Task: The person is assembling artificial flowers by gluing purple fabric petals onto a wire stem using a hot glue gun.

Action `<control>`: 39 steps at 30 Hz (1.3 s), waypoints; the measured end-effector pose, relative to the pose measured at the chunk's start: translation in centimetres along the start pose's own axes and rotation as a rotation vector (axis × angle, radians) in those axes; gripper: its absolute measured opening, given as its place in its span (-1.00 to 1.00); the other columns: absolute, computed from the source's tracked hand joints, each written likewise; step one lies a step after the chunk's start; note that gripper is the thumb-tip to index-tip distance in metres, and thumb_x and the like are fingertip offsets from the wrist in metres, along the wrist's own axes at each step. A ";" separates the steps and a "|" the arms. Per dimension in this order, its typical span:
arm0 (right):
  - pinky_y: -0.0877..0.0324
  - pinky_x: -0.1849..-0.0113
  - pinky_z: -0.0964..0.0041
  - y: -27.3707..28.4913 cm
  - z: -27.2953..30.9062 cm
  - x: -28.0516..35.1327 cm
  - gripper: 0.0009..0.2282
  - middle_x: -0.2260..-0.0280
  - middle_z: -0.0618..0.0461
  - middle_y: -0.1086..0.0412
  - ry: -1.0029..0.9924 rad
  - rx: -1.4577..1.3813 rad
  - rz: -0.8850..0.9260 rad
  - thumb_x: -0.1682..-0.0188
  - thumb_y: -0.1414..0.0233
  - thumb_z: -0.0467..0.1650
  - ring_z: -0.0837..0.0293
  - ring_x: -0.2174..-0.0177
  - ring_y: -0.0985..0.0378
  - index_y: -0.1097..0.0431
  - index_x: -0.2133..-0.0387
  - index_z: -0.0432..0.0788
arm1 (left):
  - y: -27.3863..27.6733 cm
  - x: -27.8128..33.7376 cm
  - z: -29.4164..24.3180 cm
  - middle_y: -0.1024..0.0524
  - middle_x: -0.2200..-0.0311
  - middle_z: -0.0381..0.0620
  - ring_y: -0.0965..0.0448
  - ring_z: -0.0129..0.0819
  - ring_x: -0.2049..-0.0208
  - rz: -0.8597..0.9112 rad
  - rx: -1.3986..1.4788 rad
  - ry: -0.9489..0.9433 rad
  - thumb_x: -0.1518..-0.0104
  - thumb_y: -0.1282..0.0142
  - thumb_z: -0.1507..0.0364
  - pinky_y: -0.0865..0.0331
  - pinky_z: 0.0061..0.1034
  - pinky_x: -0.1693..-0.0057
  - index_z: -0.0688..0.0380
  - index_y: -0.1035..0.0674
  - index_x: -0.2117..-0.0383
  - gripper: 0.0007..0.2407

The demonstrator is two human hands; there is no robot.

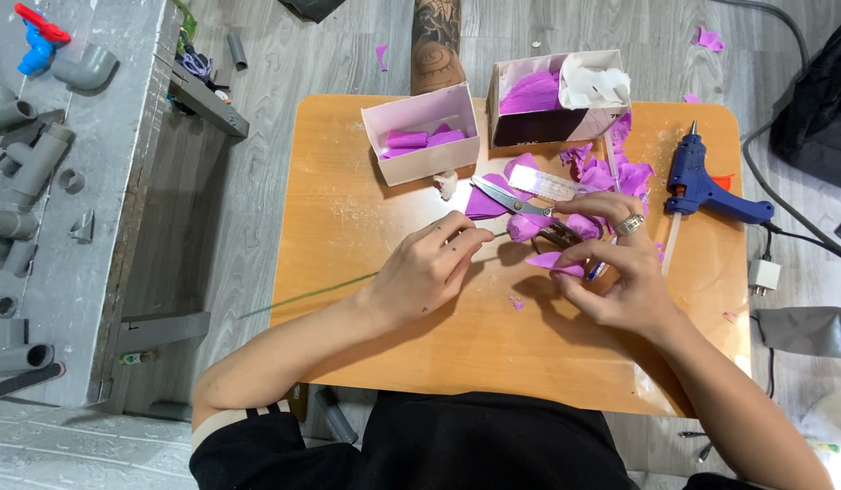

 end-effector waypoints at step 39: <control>-0.36 0.21 0.08 -2.4 -2.8 1.1 -0.92 0.23 -0.19 -0.41 -0.233 -0.365 0.074 0.32 -0.21 -0.50 -0.08 0.18 -0.46 -0.45 0.61 -0.25 | -1.5 0.4 -0.6 -0.23 0.46 -0.16 -0.45 -0.22 0.60 0.055 0.079 0.032 -0.12 0.17 0.54 -0.46 -0.40 0.41 0.01 -0.33 -0.13 -0.61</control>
Point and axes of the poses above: each hand's wrist, its own x-axis away from the middle knuckle, its own y-axis out of the back of the hand, z = x × y, the point moved 10 cm from there along -x, towards the middle knuckle
